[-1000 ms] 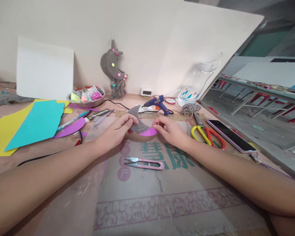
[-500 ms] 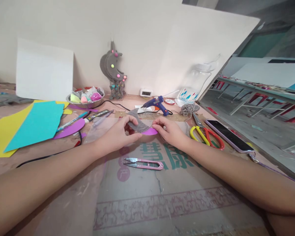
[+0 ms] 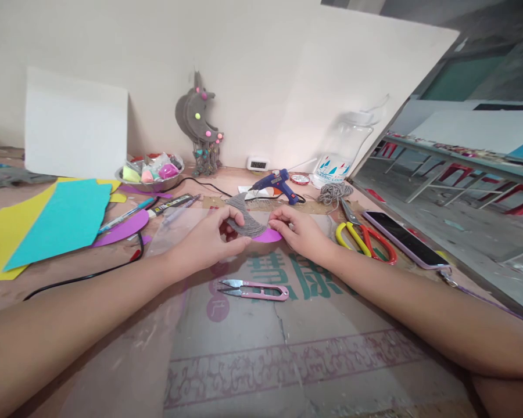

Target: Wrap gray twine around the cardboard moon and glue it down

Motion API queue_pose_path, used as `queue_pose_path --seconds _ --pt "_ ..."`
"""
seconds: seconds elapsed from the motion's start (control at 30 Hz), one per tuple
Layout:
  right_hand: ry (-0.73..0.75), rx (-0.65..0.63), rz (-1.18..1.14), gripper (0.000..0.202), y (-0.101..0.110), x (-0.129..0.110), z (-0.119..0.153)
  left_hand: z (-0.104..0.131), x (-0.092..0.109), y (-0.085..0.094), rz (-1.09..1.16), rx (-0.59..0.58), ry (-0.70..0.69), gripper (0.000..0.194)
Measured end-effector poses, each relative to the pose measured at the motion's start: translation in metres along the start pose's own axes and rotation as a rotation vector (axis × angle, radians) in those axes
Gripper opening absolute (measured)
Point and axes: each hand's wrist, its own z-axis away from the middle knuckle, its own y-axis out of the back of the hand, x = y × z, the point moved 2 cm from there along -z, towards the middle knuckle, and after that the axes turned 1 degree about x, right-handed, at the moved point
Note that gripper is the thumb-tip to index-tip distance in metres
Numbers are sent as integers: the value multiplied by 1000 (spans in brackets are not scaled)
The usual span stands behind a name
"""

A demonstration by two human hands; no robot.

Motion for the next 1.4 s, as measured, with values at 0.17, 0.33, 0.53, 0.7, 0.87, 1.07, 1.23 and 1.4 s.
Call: queue_pose_path --seconds 0.17,0.33,0.53,0.7,0.87,1.07,1.23,1.4 --pt "36 -29 29 19 0 0 0 -1 -5 -2 73 -11 -6 20" --pt "-59 12 -135 31 3 3 -2 -3 -11 -4 159 -35 15 20" --pt "-217 287 -484 34 10 17 -8 -2 -8 0 252 -95 -11 12" --pt "-166 358 -486 16 11 21 -9 -4 -15 4 263 -1 9 26" --pt "-111 314 -413 18 9 13 -7 -7 -23 5 287 82 98 25" --pt "-88 248 -363 19 9 6 -5 -8 -20 8 267 94 60 17" --pt "-80 204 -319 17 9 4 -2 -8 -24 4 359 73 71 16" --pt "-99 182 -335 18 8 3 -2 -8 -26 2 375 49 84 16"
